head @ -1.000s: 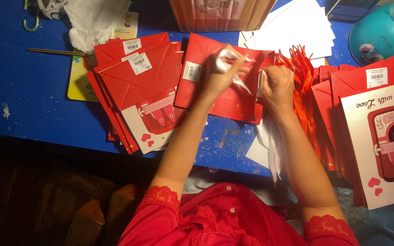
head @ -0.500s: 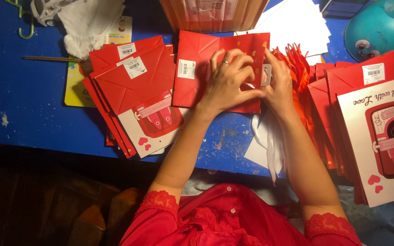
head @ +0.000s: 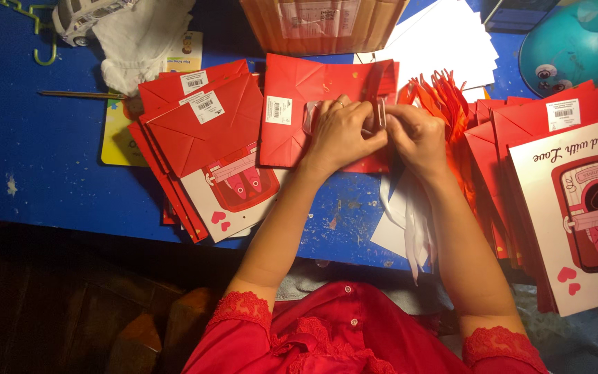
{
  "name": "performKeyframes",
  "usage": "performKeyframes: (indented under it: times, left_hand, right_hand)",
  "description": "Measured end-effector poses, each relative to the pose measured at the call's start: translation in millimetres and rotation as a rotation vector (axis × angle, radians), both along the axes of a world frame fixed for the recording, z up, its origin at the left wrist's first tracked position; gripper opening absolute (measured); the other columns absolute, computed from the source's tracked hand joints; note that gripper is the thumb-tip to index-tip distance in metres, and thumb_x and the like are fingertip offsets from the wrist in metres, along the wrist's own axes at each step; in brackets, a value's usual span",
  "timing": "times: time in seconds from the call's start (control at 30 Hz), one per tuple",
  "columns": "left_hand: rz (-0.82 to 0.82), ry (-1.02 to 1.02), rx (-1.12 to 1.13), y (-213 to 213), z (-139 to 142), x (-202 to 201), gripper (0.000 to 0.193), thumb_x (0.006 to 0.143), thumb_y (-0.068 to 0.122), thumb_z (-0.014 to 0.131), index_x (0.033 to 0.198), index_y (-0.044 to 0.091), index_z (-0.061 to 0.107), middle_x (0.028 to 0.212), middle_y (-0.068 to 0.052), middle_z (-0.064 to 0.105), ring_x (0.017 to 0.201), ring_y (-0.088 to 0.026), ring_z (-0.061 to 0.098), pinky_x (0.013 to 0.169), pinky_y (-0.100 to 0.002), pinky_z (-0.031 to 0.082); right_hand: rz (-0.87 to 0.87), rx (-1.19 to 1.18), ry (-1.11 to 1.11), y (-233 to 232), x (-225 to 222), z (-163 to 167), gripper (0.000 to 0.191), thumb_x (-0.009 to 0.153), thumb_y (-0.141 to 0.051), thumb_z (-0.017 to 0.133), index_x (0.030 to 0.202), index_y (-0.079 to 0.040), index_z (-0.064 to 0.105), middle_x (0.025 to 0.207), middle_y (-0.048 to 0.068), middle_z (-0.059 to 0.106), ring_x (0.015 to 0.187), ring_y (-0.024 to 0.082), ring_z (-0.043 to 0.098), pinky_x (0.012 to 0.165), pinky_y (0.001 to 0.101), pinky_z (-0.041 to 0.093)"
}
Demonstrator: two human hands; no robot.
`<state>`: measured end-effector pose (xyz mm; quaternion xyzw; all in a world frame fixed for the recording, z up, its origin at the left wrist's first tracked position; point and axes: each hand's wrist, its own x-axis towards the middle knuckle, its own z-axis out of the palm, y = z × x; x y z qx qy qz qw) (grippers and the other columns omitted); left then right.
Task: The person assembles red gift bags by threading white ribbons through the bag handles and tying them. They handle multiple bags one at a time, folding and securing the ribbons before stacking the finished bags.
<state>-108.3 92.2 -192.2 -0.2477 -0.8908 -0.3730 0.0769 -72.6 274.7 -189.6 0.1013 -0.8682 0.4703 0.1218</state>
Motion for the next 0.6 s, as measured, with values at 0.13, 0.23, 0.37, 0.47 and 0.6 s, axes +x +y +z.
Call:
performKeyframes:
  times: [0.13, 0.23, 0.37, 0.47, 0.6]
  left_hand:
    - [0.075, -0.032, 0.069, -1.2, -11.1, -7.1, 0.025, 0.079, 0.034, 0.077, 0.076, 0.013, 0.062, 0.072, 0.001, 0.069, 0.079, -0.024, 0.064, 0.089, -0.044, 0.043]
    - [0.053, -0.051, 0.118, -4.4, -19.5, -13.3, 0.026, 0.081, 0.034, 0.077, 0.079, 0.012, 0.062, 0.074, 0.001, 0.069, 0.079, -0.022, 0.064, 0.09, -0.043, 0.043]
    - [-0.015, -0.119, 0.204, -10.9, -24.2, -19.4, 0.026, 0.082, 0.032, 0.078, 0.078, 0.012, 0.063, 0.074, 0.003, 0.07, 0.078, -0.019, 0.066, 0.09, -0.041, 0.044]
    - [-0.041, -0.142, 0.235, -14.1, -23.3, -19.9, 0.026, 0.083, 0.032, 0.078, 0.077, 0.013, 0.063, 0.074, 0.003, 0.071, 0.078, -0.018, 0.067, 0.09, -0.039, 0.045]
    - [-0.032, -0.096, 0.197, -13.1, -19.9, -17.8, 0.026, 0.083, 0.029, 0.079, 0.075, 0.011, 0.062, 0.071, 0.001, 0.071, 0.074, -0.019, 0.066, 0.086, -0.039, 0.047]
  right_hand:
    - [0.017, 0.08, -0.095, -4.0, 2.4, 3.6, 0.016, 0.099, -0.008, 0.068, 0.113, -0.004, 0.075, 0.095, 0.013, 0.074, 0.083, 0.023, 0.071, 0.076, 0.0336, 0.054]
    - [0.098, 0.068, -0.079, -2.6, 1.4, 4.6, 0.02, 0.096, -0.009, 0.071, 0.114, -0.003, 0.074, 0.099, 0.012, 0.075, 0.09, 0.022, 0.072, 0.081, 0.0334, 0.055]
    - [0.095, -0.046, -0.185, -3.2, 0.4, 1.4, 0.022, 0.09, -0.012, 0.074, 0.111, -0.005, 0.073, 0.099, 0.01, 0.074, 0.088, 0.02, 0.072, 0.079, 0.0333, 0.056]
    - [0.049, 0.075, -0.1, -6.0, 0.4, -3.3, 0.018, 0.091, -0.011, 0.077, 0.106, -0.003, 0.074, 0.094, 0.011, 0.074, 0.085, 0.022, 0.071, 0.077, 0.0341, 0.055]
    - [-0.015, 0.084, -0.028, -9.5, 0.3, -8.3, 0.011, 0.093, -0.007, 0.076, 0.103, -0.003, 0.075, 0.092, 0.011, 0.074, 0.083, 0.021, 0.071, 0.074, 0.0324, 0.054]
